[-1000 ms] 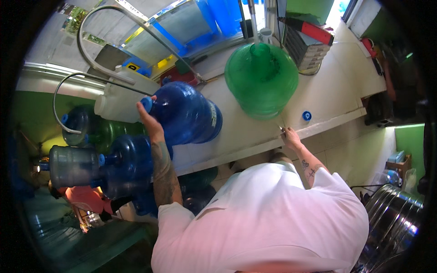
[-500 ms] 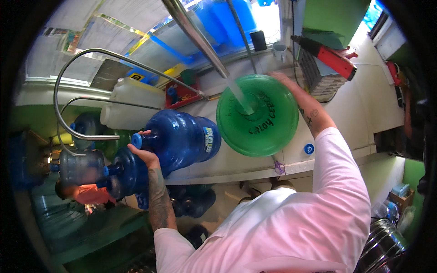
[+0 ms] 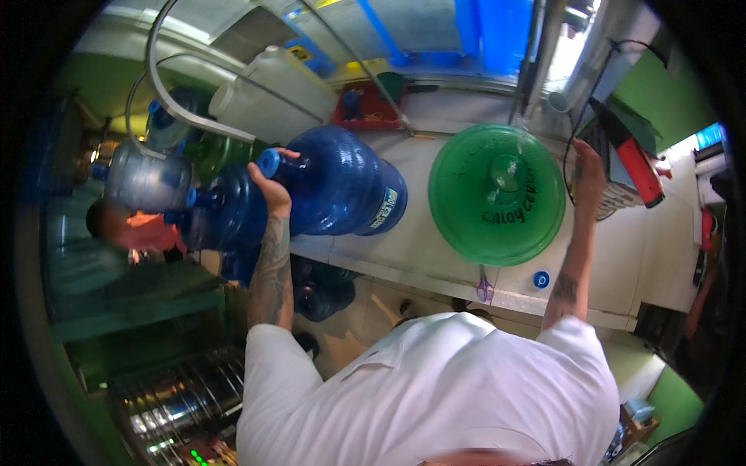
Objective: The person applies green adhesive labels to large blue and green water jugs. They use a red heat gun to warm the label area before pressing the label onto the jug. The person handles multiple jugs, placing them on a counter, applying labels, and moving them aside.
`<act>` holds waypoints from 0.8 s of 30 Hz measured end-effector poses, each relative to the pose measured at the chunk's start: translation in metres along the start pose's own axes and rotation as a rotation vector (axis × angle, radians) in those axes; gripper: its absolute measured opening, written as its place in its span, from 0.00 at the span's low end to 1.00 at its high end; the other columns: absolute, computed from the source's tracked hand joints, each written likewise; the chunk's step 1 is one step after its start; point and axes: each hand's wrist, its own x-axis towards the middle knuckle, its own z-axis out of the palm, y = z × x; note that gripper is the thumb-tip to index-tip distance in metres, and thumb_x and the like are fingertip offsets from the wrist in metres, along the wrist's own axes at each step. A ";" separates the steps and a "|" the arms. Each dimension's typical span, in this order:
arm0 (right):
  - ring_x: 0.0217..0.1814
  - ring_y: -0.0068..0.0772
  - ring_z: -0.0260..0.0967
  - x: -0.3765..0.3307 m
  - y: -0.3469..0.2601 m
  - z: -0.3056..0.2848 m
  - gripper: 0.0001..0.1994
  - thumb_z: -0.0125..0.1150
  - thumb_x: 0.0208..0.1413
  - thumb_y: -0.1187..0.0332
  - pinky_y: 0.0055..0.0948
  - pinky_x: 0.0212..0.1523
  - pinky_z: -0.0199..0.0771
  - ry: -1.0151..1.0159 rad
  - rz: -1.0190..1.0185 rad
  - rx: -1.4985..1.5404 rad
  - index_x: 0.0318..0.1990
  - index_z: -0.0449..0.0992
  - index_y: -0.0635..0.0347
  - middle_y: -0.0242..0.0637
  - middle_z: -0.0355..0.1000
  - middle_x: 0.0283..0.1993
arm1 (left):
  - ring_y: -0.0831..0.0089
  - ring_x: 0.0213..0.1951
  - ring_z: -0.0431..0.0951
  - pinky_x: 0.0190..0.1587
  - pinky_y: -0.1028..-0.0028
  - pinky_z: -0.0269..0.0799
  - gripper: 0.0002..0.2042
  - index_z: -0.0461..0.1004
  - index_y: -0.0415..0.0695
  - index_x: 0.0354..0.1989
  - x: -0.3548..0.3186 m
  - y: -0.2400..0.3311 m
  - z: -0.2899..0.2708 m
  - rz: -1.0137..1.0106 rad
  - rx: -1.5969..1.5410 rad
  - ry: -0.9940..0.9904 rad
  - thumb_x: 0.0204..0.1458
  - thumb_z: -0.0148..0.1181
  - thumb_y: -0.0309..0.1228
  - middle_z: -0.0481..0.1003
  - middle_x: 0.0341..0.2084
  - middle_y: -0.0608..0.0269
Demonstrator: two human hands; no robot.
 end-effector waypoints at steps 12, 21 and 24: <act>0.50 0.57 0.78 -0.120 -0.161 0.138 0.39 0.73 0.51 0.44 0.45 0.50 0.76 0.068 -0.102 -0.764 0.59 0.72 0.71 0.58 0.78 0.48 | 0.64 0.48 0.79 0.62 0.65 0.64 0.32 0.80 0.37 0.38 -0.005 0.003 -0.023 0.179 -0.009 -0.216 0.73 0.28 0.46 0.82 0.35 0.56; 0.48 0.50 0.79 -0.158 -0.167 0.216 0.32 0.74 0.52 0.50 0.43 0.48 0.76 -0.017 -0.161 -0.748 0.56 0.74 0.66 0.51 0.79 0.47 | 0.57 0.59 0.74 0.64 0.63 0.65 0.25 0.71 0.38 0.59 0.107 -0.028 -0.104 0.141 0.091 -0.073 0.65 0.56 0.47 0.75 0.55 0.48; 0.50 0.50 0.78 -0.158 -0.156 0.229 0.33 0.74 0.53 0.50 0.42 0.50 0.75 0.063 -0.196 -0.712 0.57 0.74 0.66 0.51 0.79 0.48 | 0.50 0.57 0.74 0.61 0.57 0.67 0.21 0.73 0.39 0.57 0.189 -0.045 -0.135 0.276 0.528 0.199 0.60 0.60 0.40 0.77 0.50 0.47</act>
